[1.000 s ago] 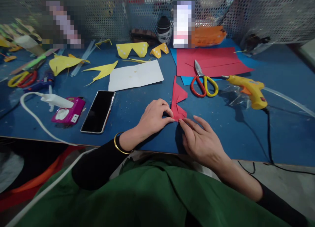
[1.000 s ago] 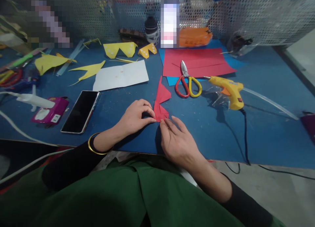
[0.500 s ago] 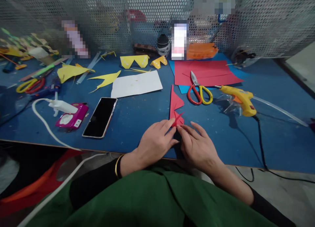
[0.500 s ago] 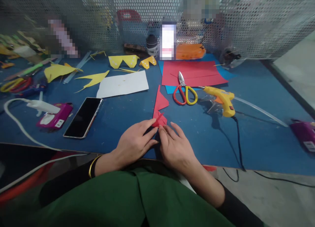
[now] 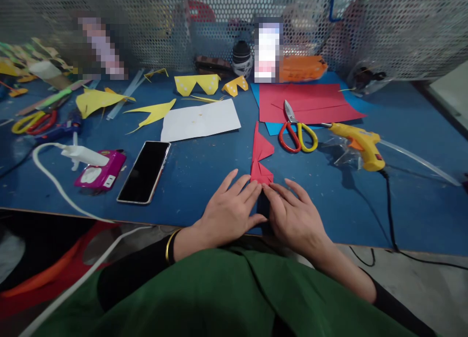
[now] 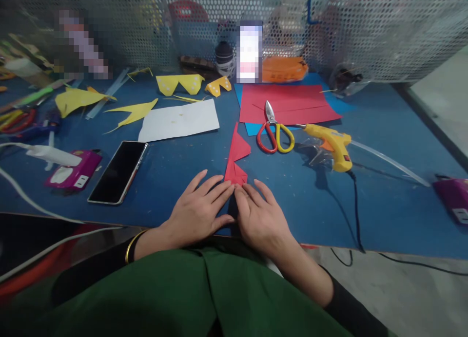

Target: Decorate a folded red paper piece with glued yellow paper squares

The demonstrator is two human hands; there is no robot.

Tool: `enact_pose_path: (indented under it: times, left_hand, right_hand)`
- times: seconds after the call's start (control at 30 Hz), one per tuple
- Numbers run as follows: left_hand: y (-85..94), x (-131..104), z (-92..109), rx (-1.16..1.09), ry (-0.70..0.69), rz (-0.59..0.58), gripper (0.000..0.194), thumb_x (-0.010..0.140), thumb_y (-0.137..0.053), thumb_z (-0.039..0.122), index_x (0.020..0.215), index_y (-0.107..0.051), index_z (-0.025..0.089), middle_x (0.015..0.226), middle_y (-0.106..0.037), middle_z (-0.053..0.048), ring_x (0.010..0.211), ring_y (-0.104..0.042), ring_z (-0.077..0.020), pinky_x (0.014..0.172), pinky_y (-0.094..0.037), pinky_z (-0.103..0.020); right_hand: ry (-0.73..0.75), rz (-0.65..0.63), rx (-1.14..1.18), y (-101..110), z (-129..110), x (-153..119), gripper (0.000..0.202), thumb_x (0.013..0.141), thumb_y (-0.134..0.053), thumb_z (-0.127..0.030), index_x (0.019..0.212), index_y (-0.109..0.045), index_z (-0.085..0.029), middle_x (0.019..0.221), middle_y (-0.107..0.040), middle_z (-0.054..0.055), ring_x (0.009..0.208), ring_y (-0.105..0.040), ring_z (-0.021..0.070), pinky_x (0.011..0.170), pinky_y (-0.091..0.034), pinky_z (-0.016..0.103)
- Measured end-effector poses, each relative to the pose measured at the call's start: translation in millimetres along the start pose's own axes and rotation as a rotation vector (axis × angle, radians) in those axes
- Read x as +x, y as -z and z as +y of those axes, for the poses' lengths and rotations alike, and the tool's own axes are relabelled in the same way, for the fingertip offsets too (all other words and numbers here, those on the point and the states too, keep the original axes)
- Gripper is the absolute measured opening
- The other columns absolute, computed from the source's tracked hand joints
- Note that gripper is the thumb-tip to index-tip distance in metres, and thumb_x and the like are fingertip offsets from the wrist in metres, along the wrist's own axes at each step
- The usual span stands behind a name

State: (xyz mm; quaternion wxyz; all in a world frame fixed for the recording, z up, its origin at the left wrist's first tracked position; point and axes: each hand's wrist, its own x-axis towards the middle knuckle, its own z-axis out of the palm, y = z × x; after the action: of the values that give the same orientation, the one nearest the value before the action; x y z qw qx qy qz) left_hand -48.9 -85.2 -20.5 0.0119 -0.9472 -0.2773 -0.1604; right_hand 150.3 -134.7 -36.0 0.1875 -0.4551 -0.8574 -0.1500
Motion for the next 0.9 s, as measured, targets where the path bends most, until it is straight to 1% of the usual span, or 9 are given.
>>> enact_pose_path:
  times: [0.07, 0.23, 0.37, 0.47, 0.6, 0.67, 0.77, 0.9]
  left_hand:
    - [0.8, 1, 0, -0.007, -0.008, -0.019, 0.061, 0.102, -0.046, 0.052, 0.135, -0.061, 0.004, 0.134, -0.069, -0.015, 0.13, -0.056, -0.0333, 0.122, -0.029, -0.055]
    - [4.2, 3, -1, -0.016, 0.013, -0.053, 0.053, 0.1, -0.05, 0.044, 0.135, -0.062, 0.005, 0.134, -0.067, -0.017, 0.133, -0.054, -0.0337, 0.122, -0.03, -0.054]
    - [4.2, 1, -2, -0.009, 0.047, -0.059, 0.055, 0.099, -0.051, 0.05, 0.135, -0.063, 0.01, 0.135, -0.066, -0.018, 0.135, -0.053, -0.0374, 0.119, -0.033, -0.06]
    - [2.8, -2, -2, -0.001, 0.039, -0.036, 0.06, 0.1, -0.048, 0.052, 0.137, -0.061, 0.006, 0.138, -0.066, -0.017, 0.134, -0.054, -0.0378, 0.119, -0.032, -0.06]
    - [2.8, -3, -3, -0.013, 0.03, -0.025, 0.062, 0.099, -0.05, 0.05, 0.134, -0.061, 0.0, 0.137, -0.067, -0.019, 0.131, -0.057, -0.037, 0.121, -0.03, -0.056]
    - [3.8, -2, -5, -0.027, 0.019, -0.052, 0.066, 0.099, -0.05, 0.053, 0.135, -0.06, -0.001, 0.139, -0.065, -0.02, 0.136, -0.053, -0.0379, 0.122, -0.027, -0.056]
    - [5.4, 3, -8, -0.053, 0.006, -0.121, 0.076, 0.096, -0.051, 0.062, 0.14, -0.055, 0.0, 0.148, -0.056, -0.022, 0.145, -0.043, -0.04, 0.123, -0.024, -0.056]
    - [5.2, 10, -14, -0.105, 0.021, -0.203, 0.09, 0.094, -0.044, 0.072, 0.145, -0.048, -0.002, 0.153, -0.049, -0.025, 0.15, -0.035, -0.0385, 0.125, -0.018, -0.054]
  right_hand:
    - [-0.007, -0.009, 0.002, 1, 0, 0, 0.036, 0.092, -0.043, -0.005, 0.123, -0.062, -0.001, 0.117, -0.076, 0.018, 0.111, -0.07, 0.0294, 0.108, -0.043, 0.051]
    - [-0.046, -0.016, 0.02, 2, -1, 2, 0.038, 0.093, -0.043, -0.006, 0.126, -0.061, -0.003, 0.122, -0.075, 0.016, 0.116, -0.067, 0.0288, 0.108, -0.043, 0.049]
    - [-0.026, -0.022, 0.029, 2, -1, 3, 0.038, 0.093, -0.044, -0.006, 0.127, -0.06, 0.001, 0.124, -0.074, 0.018, 0.118, -0.066, 0.0299, 0.109, -0.041, 0.049]
    - [-0.025, -0.023, 0.03, 1, 0, 3, 0.036, 0.093, -0.046, -0.007, 0.124, -0.061, 0.002, 0.12, -0.075, 0.018, 0.116, -0.067, 0.0305, 0.109, -0.041, 0.049]
    - [-0.026, -0.009, 0.029, 1, 0, 3, 0.036, 0.092, -0.046, -0.006, 0.123, -0.062, 0.0, 0.118, -0.076, 0.016, 0.114, -0.068, 0.0295, 0.109, -0.042, 0.048]
    - [-0.028, -0.01, 0.028, 0, 0, 4, 0.037, 0.091, -0.046, -0.006, 0.124, -0.062, -0.002, 0.119, -0.076, 0.016, 0.114, -0.068, 0.0286, 0.109, -0.042, 0.048]
    - [-0.033, -0.009, 0.033, 0, 0, 4, 0.037, 0.09, -0.047, -0.005, 0.123, -0.062, -0.002, 0.119, -0.075, 0.017, 0.113, -0.069, 0.0283, 0.108, -0.043, 0.048]
    - [-0.023, -0.004, 0.031, -1, 0, 4, 0.038, 0.089, -0.045, -0.005, 0.123, -0.062, 0.0, 0.118, -0.076, 0.018, 0.112, -0.068, 0.0296, 0.107, -0.044, 0.049]
